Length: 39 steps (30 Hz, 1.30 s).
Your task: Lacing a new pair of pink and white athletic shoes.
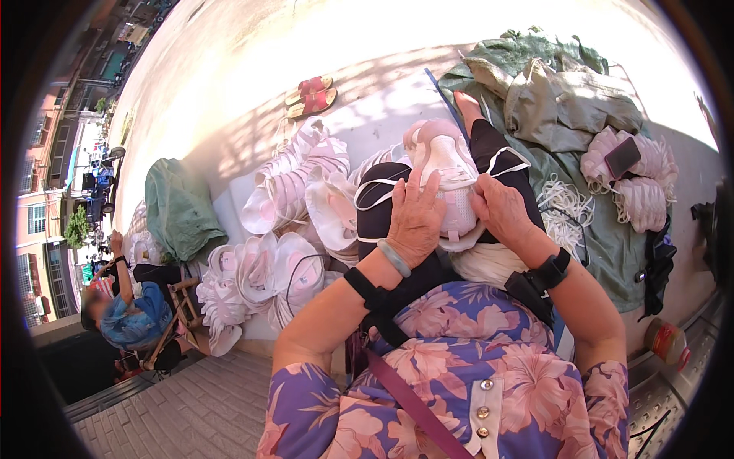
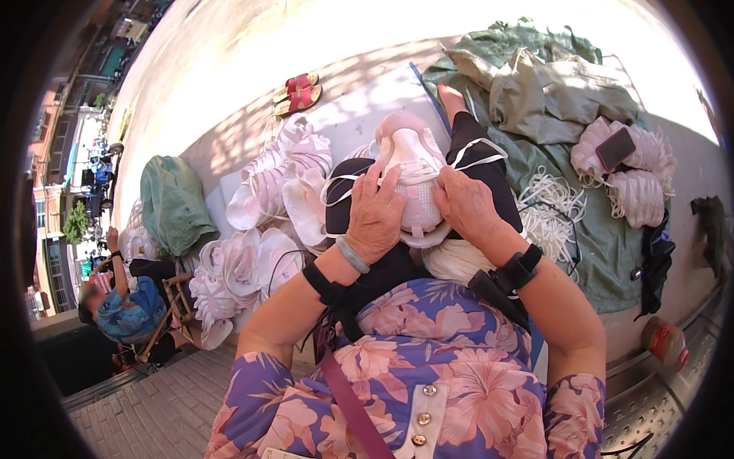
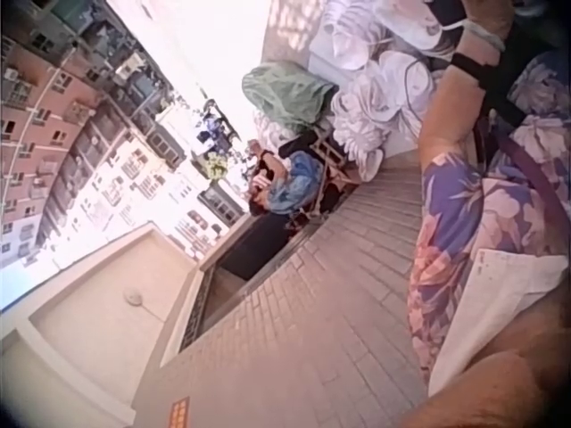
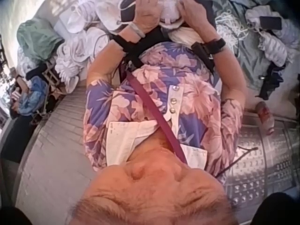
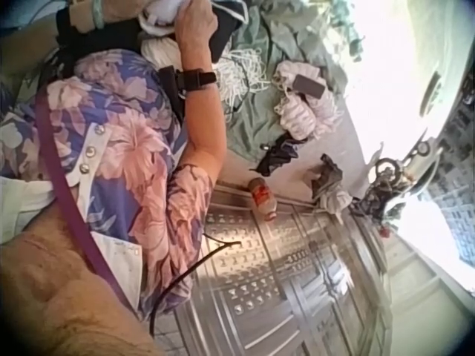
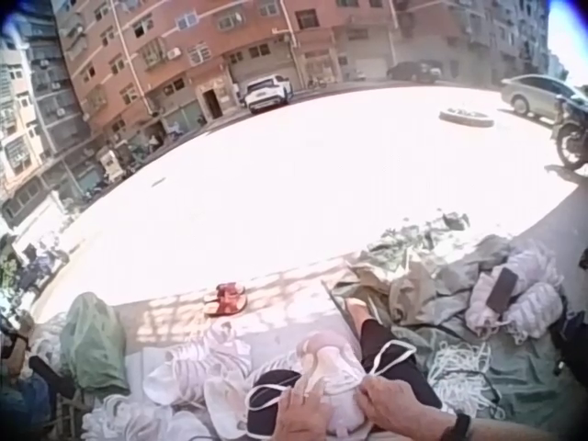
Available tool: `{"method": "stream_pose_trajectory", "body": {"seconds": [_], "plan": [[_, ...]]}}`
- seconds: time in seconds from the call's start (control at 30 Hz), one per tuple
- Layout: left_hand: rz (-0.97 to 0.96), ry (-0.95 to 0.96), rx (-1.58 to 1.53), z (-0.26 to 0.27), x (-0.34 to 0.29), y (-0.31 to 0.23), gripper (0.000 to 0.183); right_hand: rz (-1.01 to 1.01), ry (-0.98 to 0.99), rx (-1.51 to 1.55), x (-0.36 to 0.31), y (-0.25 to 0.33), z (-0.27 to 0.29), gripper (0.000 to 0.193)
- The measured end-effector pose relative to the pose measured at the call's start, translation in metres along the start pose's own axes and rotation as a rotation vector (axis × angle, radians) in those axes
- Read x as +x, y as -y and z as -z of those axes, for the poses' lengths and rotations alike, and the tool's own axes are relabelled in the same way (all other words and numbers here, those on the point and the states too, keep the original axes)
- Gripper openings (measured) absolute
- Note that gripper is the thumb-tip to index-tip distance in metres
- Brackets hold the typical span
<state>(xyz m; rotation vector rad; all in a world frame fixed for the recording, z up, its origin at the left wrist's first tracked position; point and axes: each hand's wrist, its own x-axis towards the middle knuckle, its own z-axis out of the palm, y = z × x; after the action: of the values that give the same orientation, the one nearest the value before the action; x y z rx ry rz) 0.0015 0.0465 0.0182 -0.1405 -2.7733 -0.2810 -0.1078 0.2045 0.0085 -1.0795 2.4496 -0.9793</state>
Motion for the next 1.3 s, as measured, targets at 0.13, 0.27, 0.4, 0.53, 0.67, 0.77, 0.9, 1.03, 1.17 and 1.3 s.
{"method": "stream_pose_trajectory", "body": {"seconds": [0.13,0.27,0.4,0.53,0.67,0.77,0.9,1.03,1.17,1.3], "plan": [[0.06,0.046,0.001,-0.002,-0.001,-0.001,0.013,-0.032,-0.004,0.02,0.003,-0.002,-0.002,0.011],[0.091,0.045,-0.031,-0.009,-0.002,0.0,0.014,-0.052,0.017,0.013,0.004,0.0,0.0,0.013],[0.149,0.078,-0.097,-0.015,-0.003,0.0,0.017,-0.045,0.023,0.016,0.002,0.0,-0.001,0.013],[0.139,0.094,-0.156,-0.017,-0.003,0.003,0.017,-0.021,-0.01,0.022,0.001,-0.003,-0.005,0.013],[0.12,0.115,-0.227,-0.011,0.002,0.006,0.017,0.007,-0.038,0.032,-0.001,-0.003,-0.007,0.012],[0.088,0.139,-0.203,-0.01,0.002,0.009,0.016,0.006,-0.039,0.026,-0.001,0.0,-0.005,0.012],[0.057,0.133,-0.183,-0.01,0.002,0.009,0.015,-0.013,-0.024,0.03,-0.001,0.0,-0.004,0.012],[0.076,0.146,-0.334,-0.011,0.004,0.015,0.014,0.013,-0.039,0.012,-0.001,-0.001,-0.006,0.013],[0.09,0.14,-0.347,-0.012,0.006,0.013,0.014,-0.01,-0.031,-0.007,0.0,-0.003,-0.007,0.013],[0.087,0.165,-0.261,-0.004,0.005,0.011,0.014,0.003,-0.044,0.046,-0.003,-0.002,-0.006,0.014]]}}
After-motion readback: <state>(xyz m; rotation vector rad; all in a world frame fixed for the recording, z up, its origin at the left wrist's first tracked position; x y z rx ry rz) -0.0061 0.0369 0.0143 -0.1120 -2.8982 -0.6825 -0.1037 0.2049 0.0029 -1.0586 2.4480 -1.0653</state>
